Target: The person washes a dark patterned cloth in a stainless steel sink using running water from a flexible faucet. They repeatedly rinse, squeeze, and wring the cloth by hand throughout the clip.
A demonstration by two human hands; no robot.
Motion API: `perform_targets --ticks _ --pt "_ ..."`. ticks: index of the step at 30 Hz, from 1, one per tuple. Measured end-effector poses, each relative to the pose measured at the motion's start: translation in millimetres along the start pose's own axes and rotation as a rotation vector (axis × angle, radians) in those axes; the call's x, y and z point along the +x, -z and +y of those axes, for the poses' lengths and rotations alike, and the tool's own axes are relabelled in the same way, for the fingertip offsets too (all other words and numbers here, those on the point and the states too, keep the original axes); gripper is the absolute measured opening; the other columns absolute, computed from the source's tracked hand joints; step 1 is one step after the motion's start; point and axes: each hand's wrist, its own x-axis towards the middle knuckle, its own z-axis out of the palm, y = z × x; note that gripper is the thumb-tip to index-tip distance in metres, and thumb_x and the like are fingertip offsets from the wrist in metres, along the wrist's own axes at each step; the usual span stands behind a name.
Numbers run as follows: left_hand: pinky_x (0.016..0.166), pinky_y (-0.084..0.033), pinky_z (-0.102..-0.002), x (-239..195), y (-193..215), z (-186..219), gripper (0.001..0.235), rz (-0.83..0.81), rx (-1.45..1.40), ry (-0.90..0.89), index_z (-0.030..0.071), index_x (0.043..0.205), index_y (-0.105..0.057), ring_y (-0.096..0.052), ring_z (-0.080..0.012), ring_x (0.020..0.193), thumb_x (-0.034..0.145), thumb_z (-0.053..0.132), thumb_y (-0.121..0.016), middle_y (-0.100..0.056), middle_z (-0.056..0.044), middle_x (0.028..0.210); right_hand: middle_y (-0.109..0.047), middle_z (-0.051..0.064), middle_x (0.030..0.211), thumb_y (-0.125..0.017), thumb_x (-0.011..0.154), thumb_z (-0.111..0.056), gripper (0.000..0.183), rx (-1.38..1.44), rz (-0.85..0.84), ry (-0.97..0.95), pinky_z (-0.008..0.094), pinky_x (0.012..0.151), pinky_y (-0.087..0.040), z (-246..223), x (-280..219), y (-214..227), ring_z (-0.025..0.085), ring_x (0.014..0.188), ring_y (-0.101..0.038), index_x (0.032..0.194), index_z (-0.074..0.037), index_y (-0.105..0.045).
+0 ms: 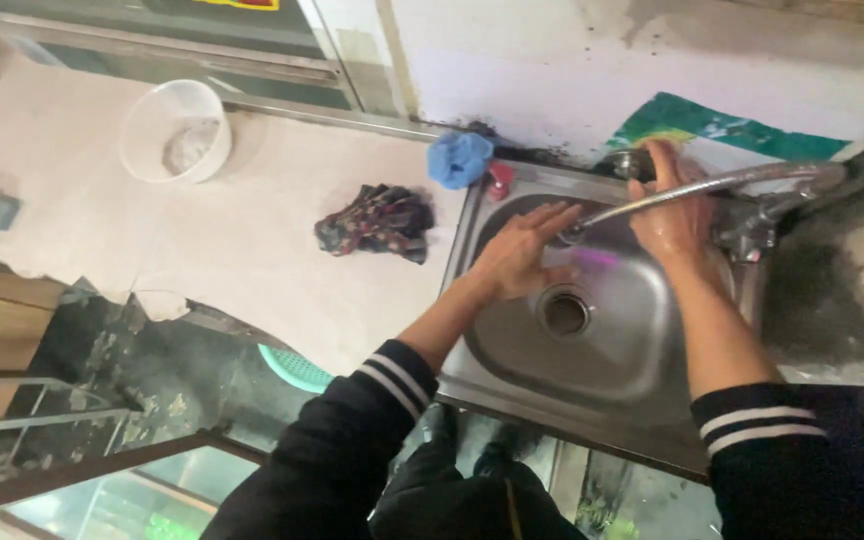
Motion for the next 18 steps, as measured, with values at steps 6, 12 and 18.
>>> perform_targets --ticks 6,12,18 --pt "0.115 -0.012 -0.078 -100.3 153.3 -93.4 0.101 -0.017 0.248 0.294 0.019 0.161 -0.022 -0.018 -0.0405 0.154 0.082 0.052 -0.077 -0.025 -0.015 0.167 -0.068 0.012 0.113 -0.084 0.096 -0.017 0.023 -0.137 0.067 0.175 0.042 0.087 -0.055 45.0 22.1 -27.7 0.029 0.105 -0.063 0.116 -0.006 -0.081" --pt "0.098 -0.051 -0.054 -128.2 131.6 -128.1 0.075 -0.011 0.302 0.436 0.032 0.148 -0.051 -0.062 -0.0325 0.119 0.078 0.040 -0.074 -0.063 -0.006 0.128 -0.065 0.017 0.106 -0.058 0.111 -0.034 0.033 -0.092 -0.211 -0.269 0.054 0.097 -0.049 56.4 -87.8 -55.2 0.044 0.111 -0.065 0.116 -0.007 -0.076" --pt "0.092 -0.058 -0.048 -87.1 91.9 -58.0 0.065 0.036 -0.262 0.645 0.039 0.134 -0.064 -0.070 -0.0314 0.110 0.070 0.048 -0.075 -0.073 -0.004 0.112 -0.077 0.005 0.120 -0.069 0.090 -0.035 0.034 -0.036 -0.658 -0.465 0.046 0.096 -0.058 84.1 -168.0 -164.2 0.031 0.115 -0.071 0.123 -0.034 -0.076"
